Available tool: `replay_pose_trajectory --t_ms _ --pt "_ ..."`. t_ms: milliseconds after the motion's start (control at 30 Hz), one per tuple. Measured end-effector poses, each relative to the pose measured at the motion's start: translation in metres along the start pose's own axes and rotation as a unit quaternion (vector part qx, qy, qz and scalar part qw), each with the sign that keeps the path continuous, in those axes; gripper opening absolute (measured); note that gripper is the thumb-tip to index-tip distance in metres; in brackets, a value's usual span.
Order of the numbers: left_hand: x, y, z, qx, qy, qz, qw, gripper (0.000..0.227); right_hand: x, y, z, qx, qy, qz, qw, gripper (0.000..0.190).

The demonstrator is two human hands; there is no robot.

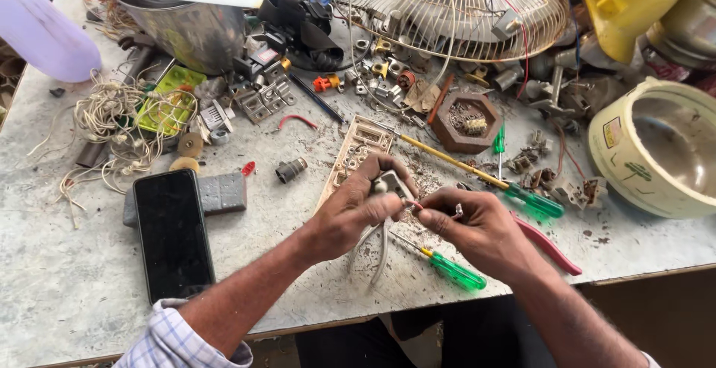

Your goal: The person uses pliers to strip and adjust wires on a small electrical component. They repeatedly bend and cut wire ends while holding the component in their left hand. The workspace contains various tools and disassembled parts.

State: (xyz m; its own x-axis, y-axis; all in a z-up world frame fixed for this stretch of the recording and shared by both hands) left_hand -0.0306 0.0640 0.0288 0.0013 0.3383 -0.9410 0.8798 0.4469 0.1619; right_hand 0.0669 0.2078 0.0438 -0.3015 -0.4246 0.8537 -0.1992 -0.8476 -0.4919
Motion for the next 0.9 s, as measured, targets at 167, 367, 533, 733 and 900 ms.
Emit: replay_pose_trajectory --t_ms 167,367,533,733,900 --pt "0.001 0.006 -0.002 0.012 -0.011 -0.104 0.994 0.037 -0.015 -0.010 0.001 0.021 0.044 -0.008 0.999 0.039" --pt "0.002 0.012 -0.004 0.021 -0.030 -0.202 0.979 0.044 -0.030 -0.016 -0.007 0.062 0.061 -0.075 0.993 0.041" --pt "0.005 0.013 -0.005 0.034 -0.031 -0.268 0.962 0.035 -0.029 -0.020 -0.019 0.098 0.062 -0.109 0.987 0.041" --pt "0.000 0.007 -0.008 -0.003 0.023 -0.268 0.963 0.033 -0.014 -0.021 -0.029 0.094 0.054 -0.129 0.986 0.037" --pt "0.001 0.001 -0.008 -0.033 -0.040 -0.169 0.984 0.044 -0.012 -0.032 -0.029 0.008 0.097 -0.009 0.995 0.031"
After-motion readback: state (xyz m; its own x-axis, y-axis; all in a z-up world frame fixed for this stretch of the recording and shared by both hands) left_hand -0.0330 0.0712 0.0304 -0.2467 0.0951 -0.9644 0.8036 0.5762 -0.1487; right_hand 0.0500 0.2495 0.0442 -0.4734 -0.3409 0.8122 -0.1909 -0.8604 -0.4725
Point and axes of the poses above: each hand's wrist, its own z-axis away from the middle knuckle, its own y-axis out of the palm, x = y × z, the point moved 7 cm from there along -z, towards the middle knuckle, and after that the axes turned 6 degrees about -x, right-handed, at the moved point
